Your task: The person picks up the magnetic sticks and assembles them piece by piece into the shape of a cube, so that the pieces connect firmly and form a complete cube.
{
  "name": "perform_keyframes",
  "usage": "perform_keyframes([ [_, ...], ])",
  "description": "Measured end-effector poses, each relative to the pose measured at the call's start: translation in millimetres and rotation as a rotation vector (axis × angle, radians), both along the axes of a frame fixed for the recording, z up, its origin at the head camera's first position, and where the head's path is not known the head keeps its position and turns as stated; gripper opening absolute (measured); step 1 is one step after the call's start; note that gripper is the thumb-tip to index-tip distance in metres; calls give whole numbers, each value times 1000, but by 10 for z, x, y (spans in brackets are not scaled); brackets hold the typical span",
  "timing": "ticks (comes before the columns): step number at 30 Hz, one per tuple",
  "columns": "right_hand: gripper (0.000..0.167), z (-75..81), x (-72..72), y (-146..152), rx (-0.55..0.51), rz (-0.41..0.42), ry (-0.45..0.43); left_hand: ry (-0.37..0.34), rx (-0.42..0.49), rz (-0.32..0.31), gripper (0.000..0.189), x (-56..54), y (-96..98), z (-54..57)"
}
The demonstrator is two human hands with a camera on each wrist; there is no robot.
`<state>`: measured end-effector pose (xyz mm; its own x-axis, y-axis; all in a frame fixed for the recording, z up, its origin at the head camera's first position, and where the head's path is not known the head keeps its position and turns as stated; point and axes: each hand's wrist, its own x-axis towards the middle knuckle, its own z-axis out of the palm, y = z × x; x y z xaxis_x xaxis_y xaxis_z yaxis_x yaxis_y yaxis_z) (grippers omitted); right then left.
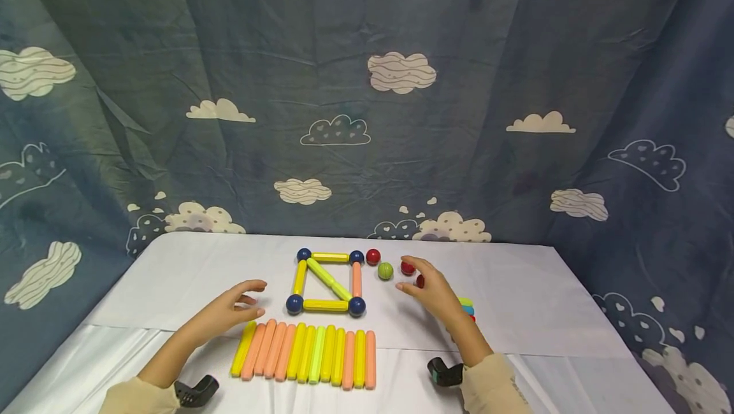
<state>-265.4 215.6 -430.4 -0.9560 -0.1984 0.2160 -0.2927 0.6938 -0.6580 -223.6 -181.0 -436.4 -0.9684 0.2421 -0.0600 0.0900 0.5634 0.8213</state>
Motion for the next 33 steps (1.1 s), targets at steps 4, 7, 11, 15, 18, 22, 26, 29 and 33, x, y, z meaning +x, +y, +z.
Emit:
perform_keyframes([
  [4, 56, -76, -50, 191, 44, -88, -61, -59, -90, -76, 56, 178, -107, -34],
  [7, 52, -151, -86, 259, 71, -118, -114, -98, -114, -144, 57, 250, -145, -48],
  [11, 48, -253, -118, 278, 113, -126, -133, -147, -103, -152, 54, 303, -162, -45],
  [15, 46, -292, -127, 269, 152, -142, -114, -156, -74, -116, 45, 321, -163, -34],
  [18, 46, -270, -123, 262, 133, -173, -132, -91, -57, -41, 37, 308, -150, -16],
  [22, 49, -203, -117, 246, 33, -189, -167, 37, 6, 128, 36, 258, -92, 35],
  [26, 49, -153, -132, 206, -100, -171, -171, 184, 140, 219, 40, 163, 22, 91],
  [29, 49, -114, -134, 153, -204, -145, -165, 282, 248, 226, 38, 84, 140, 130],
  [33, 46, -46, -119, 68, -312, -102, -159, 410, 370, 180, 35, -19, 312, 152],
])
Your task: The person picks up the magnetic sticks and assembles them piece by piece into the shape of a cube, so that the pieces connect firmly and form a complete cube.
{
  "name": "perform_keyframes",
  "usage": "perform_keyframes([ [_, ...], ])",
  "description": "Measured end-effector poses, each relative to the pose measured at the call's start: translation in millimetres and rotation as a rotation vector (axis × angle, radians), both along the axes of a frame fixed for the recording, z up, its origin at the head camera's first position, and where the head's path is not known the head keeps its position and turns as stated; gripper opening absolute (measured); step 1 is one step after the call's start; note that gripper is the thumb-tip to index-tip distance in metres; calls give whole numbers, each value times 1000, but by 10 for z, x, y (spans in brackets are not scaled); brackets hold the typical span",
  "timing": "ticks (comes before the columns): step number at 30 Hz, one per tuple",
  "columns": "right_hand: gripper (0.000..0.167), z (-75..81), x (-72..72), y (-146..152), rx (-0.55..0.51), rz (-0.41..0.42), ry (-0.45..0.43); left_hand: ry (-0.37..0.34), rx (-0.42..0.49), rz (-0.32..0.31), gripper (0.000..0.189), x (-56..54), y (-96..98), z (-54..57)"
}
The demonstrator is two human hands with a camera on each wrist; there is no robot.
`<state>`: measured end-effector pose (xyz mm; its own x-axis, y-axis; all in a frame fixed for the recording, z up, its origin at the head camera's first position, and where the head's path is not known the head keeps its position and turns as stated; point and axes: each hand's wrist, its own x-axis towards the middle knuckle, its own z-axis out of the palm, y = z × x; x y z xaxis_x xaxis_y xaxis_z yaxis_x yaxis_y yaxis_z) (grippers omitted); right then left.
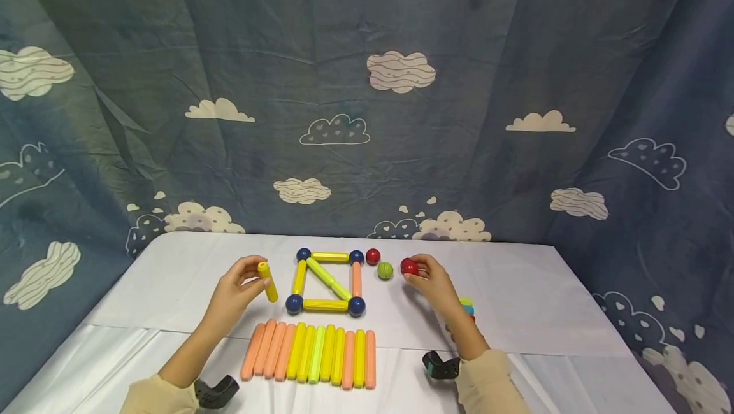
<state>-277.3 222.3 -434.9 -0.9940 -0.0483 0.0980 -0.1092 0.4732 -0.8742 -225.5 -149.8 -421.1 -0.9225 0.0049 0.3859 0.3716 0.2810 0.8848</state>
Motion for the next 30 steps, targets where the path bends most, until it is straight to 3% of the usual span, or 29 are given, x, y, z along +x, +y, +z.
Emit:
perform_keyframes([
  [5, 46, 49, 0, -146, -86, 24, 1, 64, 32, -31, 34, -111, 180, -56],
  [15, 42, 206, 31, -588, -190, 111, 79, 50, 76, -48, 32, -178, 298, -158],
  [19, 43, 321, 51, -822, -220, 185, 105, 30, 132, -59, 37, -180, 309, -124],
  [23, 43, 431, 73, -1098, -257, 311, 141, 21, 205, -71, 44, -105, 350, -20],
  [30, 37, 534, 120, -1542, -243, 432, 201, 59, 158, -71, 49, -2, 414, 84],
])
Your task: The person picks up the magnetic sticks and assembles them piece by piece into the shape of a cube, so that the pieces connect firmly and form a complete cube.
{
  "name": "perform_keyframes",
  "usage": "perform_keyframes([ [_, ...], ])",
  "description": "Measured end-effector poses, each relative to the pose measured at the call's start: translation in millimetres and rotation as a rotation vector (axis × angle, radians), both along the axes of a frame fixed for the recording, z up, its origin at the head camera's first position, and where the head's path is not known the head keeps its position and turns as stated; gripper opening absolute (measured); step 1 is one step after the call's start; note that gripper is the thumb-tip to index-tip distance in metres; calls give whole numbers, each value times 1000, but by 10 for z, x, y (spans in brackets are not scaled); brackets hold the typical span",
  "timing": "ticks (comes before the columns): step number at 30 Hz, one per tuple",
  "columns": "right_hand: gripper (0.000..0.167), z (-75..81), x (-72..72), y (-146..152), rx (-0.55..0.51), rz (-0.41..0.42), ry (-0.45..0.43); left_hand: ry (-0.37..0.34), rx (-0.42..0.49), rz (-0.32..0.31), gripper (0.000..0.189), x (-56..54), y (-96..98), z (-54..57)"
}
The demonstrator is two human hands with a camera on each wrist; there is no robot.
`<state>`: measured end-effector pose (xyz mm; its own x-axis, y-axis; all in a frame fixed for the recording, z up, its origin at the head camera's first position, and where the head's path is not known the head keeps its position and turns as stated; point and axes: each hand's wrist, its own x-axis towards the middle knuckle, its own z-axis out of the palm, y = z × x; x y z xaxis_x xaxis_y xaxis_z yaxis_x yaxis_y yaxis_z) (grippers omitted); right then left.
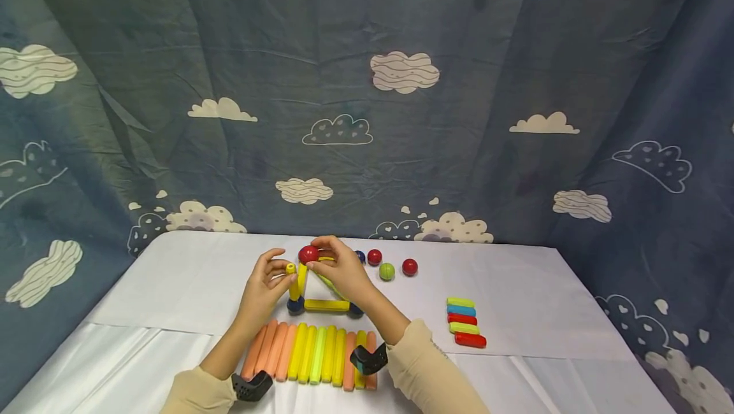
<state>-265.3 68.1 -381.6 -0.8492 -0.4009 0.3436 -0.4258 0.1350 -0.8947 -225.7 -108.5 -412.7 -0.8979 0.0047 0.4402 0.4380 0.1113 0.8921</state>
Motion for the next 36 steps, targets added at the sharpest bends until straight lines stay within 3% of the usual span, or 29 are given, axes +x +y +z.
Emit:
perform_keyframes([
  [3, 34, 56, 57, -125, -3, 44, 30, 32, -35, 16, 50, 17, 12, 14],
  [10, 35, 183, 204, -195, -29, 103, 1, 112, -129, 44, 49, 72, 64, 69],
  [20, 52, 173, 430, 245, 95, 48, 2, 185, -224, 69, 52, 87, 73, 70],
  [24, 60, 54, 568, 480, 162, 39, -8, 203, -227, 65, 52, 75, 67, 85],
  [25, 61, 12, 602, 542, 176, 37, -11, 208, -229, 65, 53, 37, 60, 46],
  [27, 65, -146, 632, 673, 199, 33, -36, 201, -218, 63, 52, 4, 58, 28],
  [31, 74, -479, 689, 894, 281, 24, -157, 187, -188, 60, 46, -13, 56, 74],
  [32, 77, -554, 705, 939, 311, 22, -188, 177, -173, 53, 43, 18, 66, 128],
  [36, 85, -665, 782, 1042, 475, 21, -225, 159, -160, 36, 40, 43, 73, 187],
])
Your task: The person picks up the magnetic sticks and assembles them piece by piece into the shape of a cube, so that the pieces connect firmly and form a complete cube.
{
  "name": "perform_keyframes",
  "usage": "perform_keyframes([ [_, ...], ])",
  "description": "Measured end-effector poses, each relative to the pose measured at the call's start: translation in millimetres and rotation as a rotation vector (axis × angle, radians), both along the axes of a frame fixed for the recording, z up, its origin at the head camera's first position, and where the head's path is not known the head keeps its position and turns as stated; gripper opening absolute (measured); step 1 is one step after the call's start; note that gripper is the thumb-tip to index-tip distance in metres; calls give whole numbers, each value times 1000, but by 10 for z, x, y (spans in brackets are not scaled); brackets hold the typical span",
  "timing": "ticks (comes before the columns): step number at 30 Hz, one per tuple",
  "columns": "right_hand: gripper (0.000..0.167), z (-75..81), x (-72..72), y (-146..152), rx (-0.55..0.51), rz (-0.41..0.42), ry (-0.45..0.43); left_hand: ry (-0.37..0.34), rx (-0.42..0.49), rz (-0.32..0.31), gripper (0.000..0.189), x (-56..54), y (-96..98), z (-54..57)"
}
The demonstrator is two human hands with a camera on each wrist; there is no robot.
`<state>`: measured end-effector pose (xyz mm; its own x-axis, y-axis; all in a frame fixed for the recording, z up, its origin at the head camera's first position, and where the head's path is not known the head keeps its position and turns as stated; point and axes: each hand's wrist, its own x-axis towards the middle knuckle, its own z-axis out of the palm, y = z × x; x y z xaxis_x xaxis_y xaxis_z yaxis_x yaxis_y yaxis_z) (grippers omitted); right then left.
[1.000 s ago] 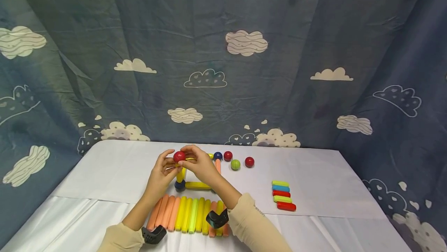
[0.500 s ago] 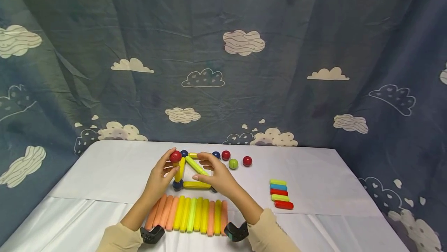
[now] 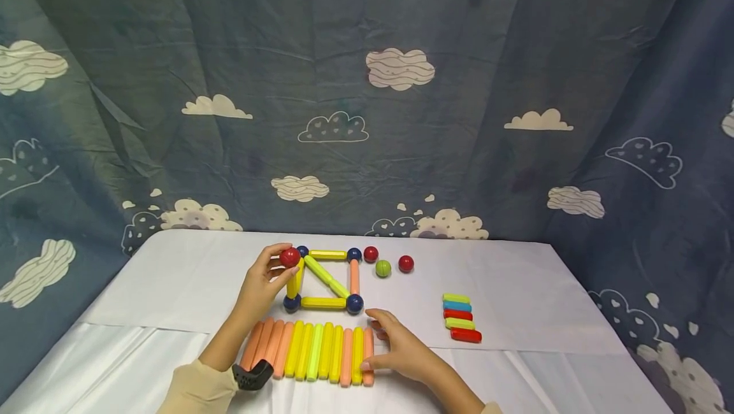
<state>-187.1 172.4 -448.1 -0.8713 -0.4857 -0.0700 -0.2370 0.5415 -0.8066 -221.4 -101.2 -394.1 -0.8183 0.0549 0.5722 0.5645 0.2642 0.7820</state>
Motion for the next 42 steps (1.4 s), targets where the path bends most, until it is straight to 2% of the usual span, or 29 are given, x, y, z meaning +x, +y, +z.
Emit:
perform_keyframes([
  [4, 83, 0, 7, 8, 161, 25, 52, -5, 1, -1, 40, -6, -9, -2],
  [6, 79, 13, 6, -1, 187, 27, 48, -1, 0, 4, 40, -7, -14, -13],
  [12, 69, 43, -2, -42, 38, 14, -109, 14, 1, 13, 40, 3, -20, -29],
  [15, 62, 51, -14, -70, -11, 16, -120, 5, 3, 20, 40, 13, -19, -26],
  [20, 58, 123, -94, -182, -47, 40, 11, 0, 0, 31, 41, 14, -21, -23],
  [23, 56, 202, -178, -287, -86, 26, 84, 8, -12, 32, 41, 9, -21, -21],
  [28, 32, 390, -338, -494, -146, -49, 223, 19, -19, 39, 41, -13, -22, -42],
  [33, 21, 576, -504, -677, -143, -99, 367, 11, -12, 43, 43, -152, -51, -209],
  [36, 21, 646, -577, -752, -134, -90, 417, -6, -16, 38, 43, -217, -74, -291],
  [42, 20, 692, -639, -818, -122, -65, 458, -10, -22, 8, 42, -241, -91, -298],
])
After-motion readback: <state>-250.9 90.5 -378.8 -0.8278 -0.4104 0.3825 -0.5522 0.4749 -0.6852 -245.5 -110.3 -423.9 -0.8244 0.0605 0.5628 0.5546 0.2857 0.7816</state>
